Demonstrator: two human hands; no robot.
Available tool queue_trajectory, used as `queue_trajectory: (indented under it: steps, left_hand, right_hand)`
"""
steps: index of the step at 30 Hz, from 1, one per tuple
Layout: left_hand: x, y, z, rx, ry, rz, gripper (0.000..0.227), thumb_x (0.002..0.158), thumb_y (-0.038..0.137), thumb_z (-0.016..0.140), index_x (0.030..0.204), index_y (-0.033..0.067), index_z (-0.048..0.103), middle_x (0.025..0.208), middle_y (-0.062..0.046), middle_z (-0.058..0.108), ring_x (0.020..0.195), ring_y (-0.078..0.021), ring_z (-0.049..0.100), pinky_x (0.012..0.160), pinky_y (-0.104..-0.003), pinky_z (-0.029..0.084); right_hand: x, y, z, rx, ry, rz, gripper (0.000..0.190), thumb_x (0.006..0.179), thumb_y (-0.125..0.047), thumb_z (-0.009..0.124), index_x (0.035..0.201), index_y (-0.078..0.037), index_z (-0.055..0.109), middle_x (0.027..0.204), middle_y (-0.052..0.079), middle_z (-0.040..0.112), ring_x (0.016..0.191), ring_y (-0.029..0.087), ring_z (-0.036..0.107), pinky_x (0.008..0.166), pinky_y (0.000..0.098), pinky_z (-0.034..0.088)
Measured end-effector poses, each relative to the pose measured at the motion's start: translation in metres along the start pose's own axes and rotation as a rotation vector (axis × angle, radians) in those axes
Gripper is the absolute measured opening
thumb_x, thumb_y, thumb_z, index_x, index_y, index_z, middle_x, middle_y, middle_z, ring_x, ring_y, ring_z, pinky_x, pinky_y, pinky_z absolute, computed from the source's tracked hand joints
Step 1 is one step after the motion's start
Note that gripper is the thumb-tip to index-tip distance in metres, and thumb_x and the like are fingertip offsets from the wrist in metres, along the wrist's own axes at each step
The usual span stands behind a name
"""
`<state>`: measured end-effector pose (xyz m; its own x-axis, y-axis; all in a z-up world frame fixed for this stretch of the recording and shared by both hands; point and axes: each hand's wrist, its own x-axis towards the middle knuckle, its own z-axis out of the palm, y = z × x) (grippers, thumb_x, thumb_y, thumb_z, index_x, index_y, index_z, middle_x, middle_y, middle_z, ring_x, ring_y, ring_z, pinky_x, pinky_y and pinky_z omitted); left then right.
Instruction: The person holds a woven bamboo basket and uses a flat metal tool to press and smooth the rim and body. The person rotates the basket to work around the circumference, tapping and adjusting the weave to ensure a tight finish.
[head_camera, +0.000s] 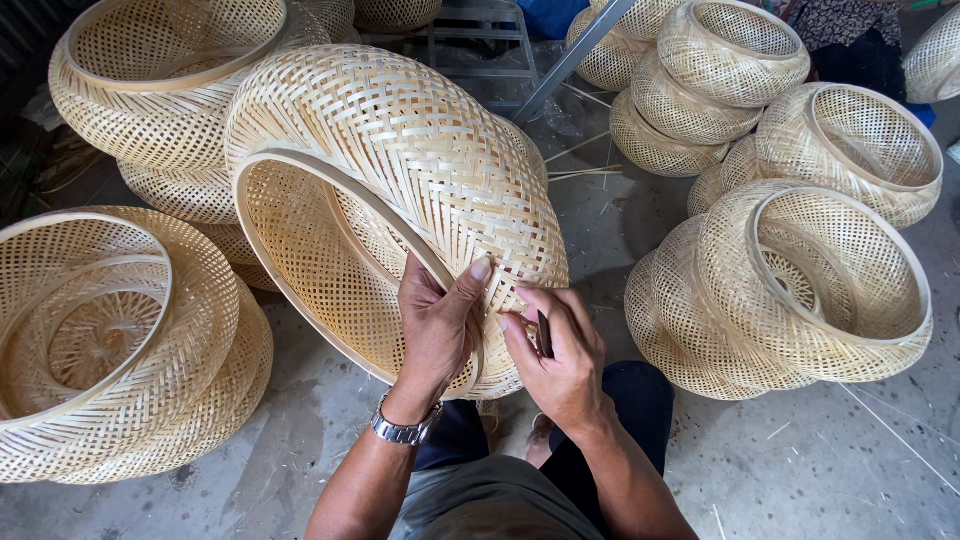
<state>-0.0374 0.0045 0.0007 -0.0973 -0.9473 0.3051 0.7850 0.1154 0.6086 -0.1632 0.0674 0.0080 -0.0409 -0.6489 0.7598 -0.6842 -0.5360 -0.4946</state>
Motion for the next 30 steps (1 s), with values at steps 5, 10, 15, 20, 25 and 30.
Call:
queue_trajectory:
  steps: [5,10,15,20,25,30]
  left_hand:
    - [-0.001,0.000,-0.001,0.015,0.007,-0.003,0.044,0.100,-0.003,0.065,0.140,-0.0029,0.047,0.132,-0.018,0.065,0.115,-0.0208,0.067,0.100,-0.035,0.059]
    - [-0.001,0.000,0.001,0.025,0.013,-0.021,0.043,0.097,-0.007,0.066,0.136,-0.0028,0.047,0.127,-0.019,0.067,0.112,-0.0220,0.069,0.097,-0.035,0.061]
    - [-0.001,0.001,0.004,0.043,0.038,-0.007,0.045,0.094,-0.013,0.065,0.135,-0.0019,0.048,0.126,-0.019,0.067,0.109,-0.0226,0.070,0.094,-0.036,0.063]
    - [0.004,0.005,0.004,0.047,0.044,0.022,0.046,0.096,-0.012,0.066,0.137,-0.0026,0.048,0.127,-0.020,0.067,0.111,-0.0240,0.070,0.095,-0.037,0.062]
    - [0.007,0.014,-0.002,0.037,0.085,0.009,0.051,0.092,-0.010,0.067,0.139,-0.0011,0.049,0.130,-0.019,0.067,0.112,-0.0230,0.070,0.099,-0.038,0.062]
    - [0.009,0.020,-0.005,0.021,0.094,0.020,0.047,0.093,-0.011,0.068,0.137,-0.0022,0.052,0.128,-0.019,0.068,0.111,-0.0239,0.070,0.099,-0.038,0.061]
  right_hand:
    - [0.001,-0.001,0.000,-0.039,-0.018,-0.005,0.038,0.087,-0.001,0.081,0.121,-0.001,0.064,0.108,0.012,0.068,0.091,0.022,0.075,0.074,0.0309,0.063]
    - [0.003,-0.002,-0.003,-0.023,-0.060,0.027,0.037,0.088,-0.001,0.080,0.121,-0.001,0.063,0.106,0.012,0.068,0.089,0.021,0.074,0.073,0.0309,0.063]
    - [0.000,0.000,-0.002,-0.014,-0.076,0.022,0.035,0.088,-0.001,0.079,0.120,0.000,0.063,0.106,0.012,0.067,0.090,0.022,0.075,0.072,0.0311,0.063]
    - [-0.009,0.016,0.002,0.039,-0.108,0.071,0.038,0.087,-0.002,0.078,0.123,0.001,0.065,0.101,0.011,0.068,0.073,0.016,0.067,0.057,0.0260,0.057]
    - [-0.010,0.037,-0.012,0.080,0.005,0.130,0.030,0.099,-0.003,0.069,0.129,-0.001,0.066,0.088,0.004,0.064,0.067,0.008,0.058,0.055,0.0218,0.050]
    - [-0.004,0.034,-0.020,0.018,0.003,0.068,0.024,0.106,-0.002,0.066,0.130,-0.001,0.063,0.092,0.003,0.063,0.075,0.005,0.058,0.072,0.0238,0.050]
